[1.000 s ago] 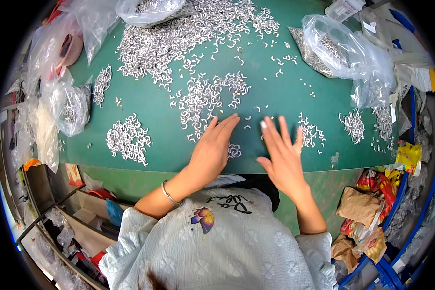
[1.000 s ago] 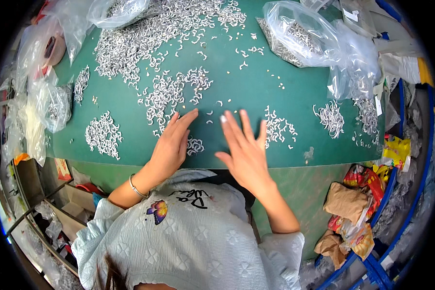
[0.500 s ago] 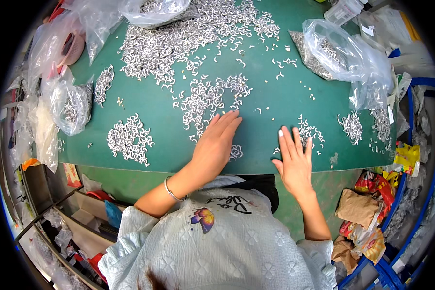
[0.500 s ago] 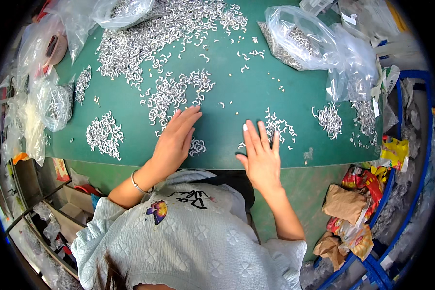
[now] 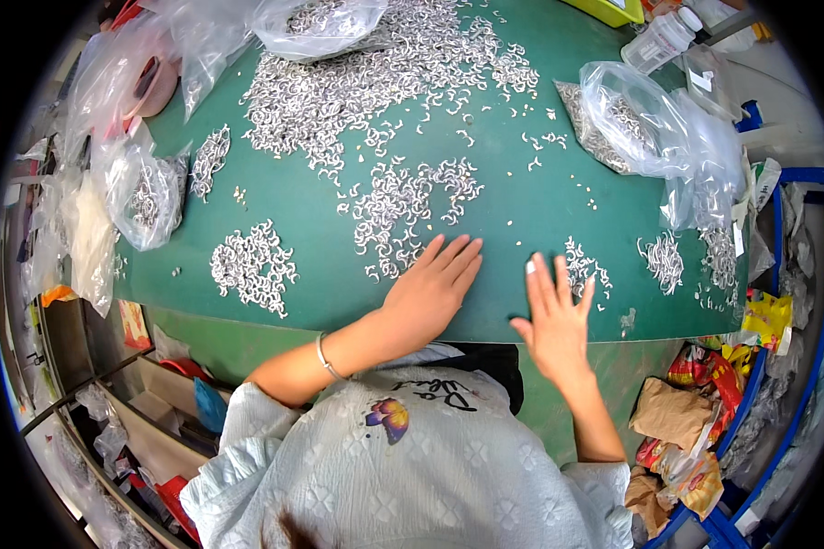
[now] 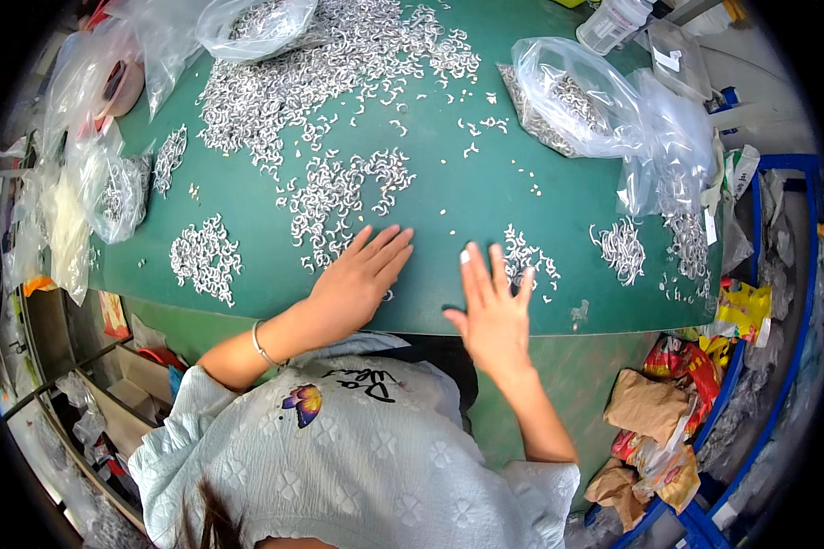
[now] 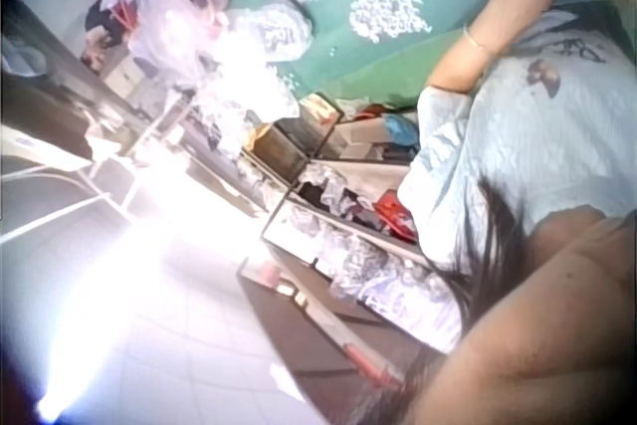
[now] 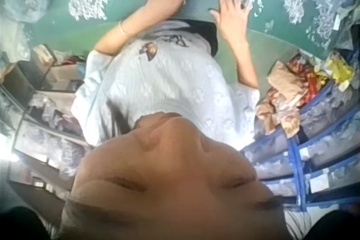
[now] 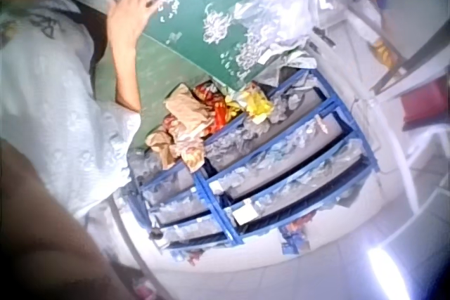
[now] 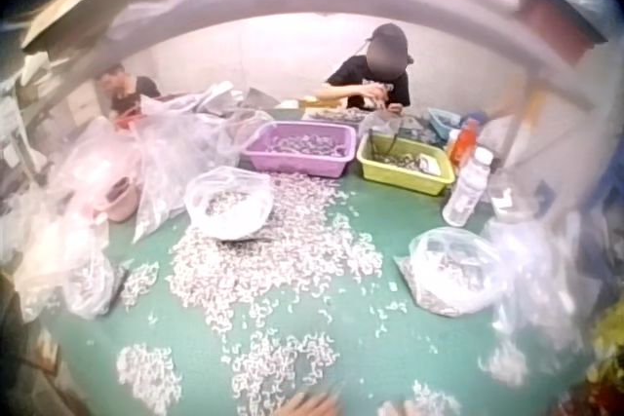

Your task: The person sorts through a pile of silver metal parts on a workbench, picking up individual pieces to place them into a clear plastic bag and moving other pieces into separate groups by hand.

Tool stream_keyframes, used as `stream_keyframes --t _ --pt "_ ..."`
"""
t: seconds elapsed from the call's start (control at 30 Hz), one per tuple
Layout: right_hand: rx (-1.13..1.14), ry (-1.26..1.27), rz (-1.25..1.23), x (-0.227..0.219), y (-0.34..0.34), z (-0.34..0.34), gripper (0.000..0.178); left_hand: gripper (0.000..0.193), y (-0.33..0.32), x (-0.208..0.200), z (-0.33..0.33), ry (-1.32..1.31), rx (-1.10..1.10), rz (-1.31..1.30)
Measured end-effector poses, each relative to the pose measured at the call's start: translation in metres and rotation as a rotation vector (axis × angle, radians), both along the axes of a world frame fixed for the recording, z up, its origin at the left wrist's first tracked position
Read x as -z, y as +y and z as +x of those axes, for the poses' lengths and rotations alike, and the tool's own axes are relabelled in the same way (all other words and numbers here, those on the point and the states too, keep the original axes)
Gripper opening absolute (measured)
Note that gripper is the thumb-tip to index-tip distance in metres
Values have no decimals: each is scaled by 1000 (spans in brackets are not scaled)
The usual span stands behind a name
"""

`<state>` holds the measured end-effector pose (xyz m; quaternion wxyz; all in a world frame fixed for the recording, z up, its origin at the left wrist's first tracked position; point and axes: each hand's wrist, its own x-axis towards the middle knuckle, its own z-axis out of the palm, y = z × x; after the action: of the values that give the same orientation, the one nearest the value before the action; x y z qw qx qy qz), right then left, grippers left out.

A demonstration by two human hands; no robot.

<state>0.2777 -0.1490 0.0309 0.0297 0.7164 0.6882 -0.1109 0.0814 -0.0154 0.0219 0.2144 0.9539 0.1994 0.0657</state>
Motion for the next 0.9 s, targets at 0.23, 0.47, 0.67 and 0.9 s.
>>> stream_keyframes --t 0.23,0.47,0.67,0.9 --pt "-24 135 237 1 68 10 68 46 -31 2 -24 -126 -77 -130" --pt "-226 246 237 22 124 -9 59 34 -39 21 -24 -309 -111 -204" --pt "-205 173 64 -1 54 -14 68 32 -39 20 -26 -372 -143 -227" --pt "-120 296 54 -9 29 -17 71 31 -38 15 -26 -357 -142 -236"
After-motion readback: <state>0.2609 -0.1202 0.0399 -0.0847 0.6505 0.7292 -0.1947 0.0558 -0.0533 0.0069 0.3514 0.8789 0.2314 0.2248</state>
